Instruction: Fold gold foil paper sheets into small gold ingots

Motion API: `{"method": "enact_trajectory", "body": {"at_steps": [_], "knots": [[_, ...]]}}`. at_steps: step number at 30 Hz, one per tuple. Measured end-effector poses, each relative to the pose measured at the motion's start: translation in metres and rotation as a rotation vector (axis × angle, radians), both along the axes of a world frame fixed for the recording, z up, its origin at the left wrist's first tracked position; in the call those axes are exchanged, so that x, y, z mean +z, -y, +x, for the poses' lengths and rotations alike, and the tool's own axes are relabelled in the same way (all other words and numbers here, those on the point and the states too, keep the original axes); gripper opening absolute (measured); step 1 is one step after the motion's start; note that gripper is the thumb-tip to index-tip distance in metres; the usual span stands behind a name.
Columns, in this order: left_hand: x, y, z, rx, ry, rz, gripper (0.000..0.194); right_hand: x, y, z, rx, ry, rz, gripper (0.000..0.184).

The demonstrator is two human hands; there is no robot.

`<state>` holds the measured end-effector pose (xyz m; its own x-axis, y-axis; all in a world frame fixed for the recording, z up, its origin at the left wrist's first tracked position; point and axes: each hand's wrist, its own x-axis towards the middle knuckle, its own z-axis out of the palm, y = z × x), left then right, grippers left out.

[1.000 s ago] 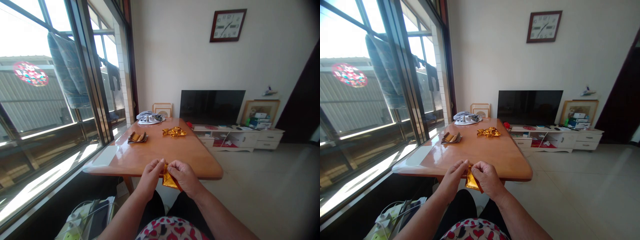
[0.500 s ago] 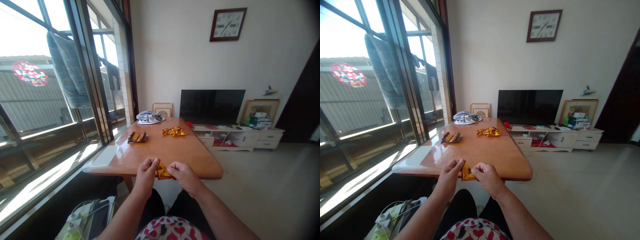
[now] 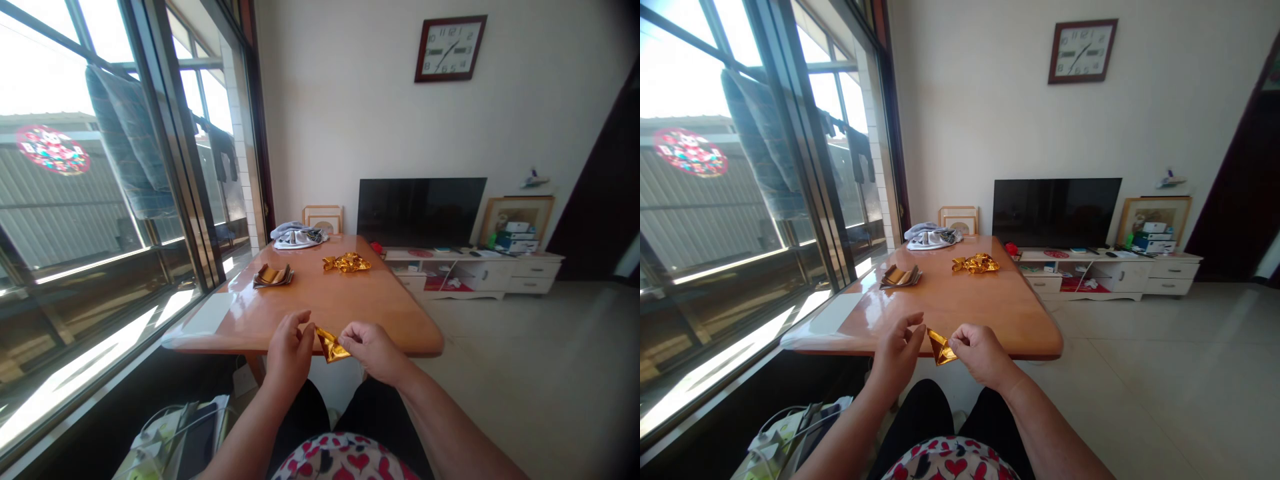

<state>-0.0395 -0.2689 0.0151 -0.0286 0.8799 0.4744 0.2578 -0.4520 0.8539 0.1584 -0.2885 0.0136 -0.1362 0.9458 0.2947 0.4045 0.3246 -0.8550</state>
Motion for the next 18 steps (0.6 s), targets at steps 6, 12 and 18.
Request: {"method": "enact_trajectory", "body": {"at_steps": [6,12,18], "knots": [[0.009,0.015,0.010,-0.344,-0.415,0.098,0.022,0.002,0.004,0.001,0.027,0.177,0.055,0.018],[0.006,0.012,0.011,-0.364,-0.477,0.048,0.020,0.005,0.007,0.003,0.017,0.256,0.121,0.015],[0.002,0.006,0.008,-0.340,-0.396,-0.086,0.021,0.010,0.006,0.012,-0.044,0.325,0.213,0.015]]}}
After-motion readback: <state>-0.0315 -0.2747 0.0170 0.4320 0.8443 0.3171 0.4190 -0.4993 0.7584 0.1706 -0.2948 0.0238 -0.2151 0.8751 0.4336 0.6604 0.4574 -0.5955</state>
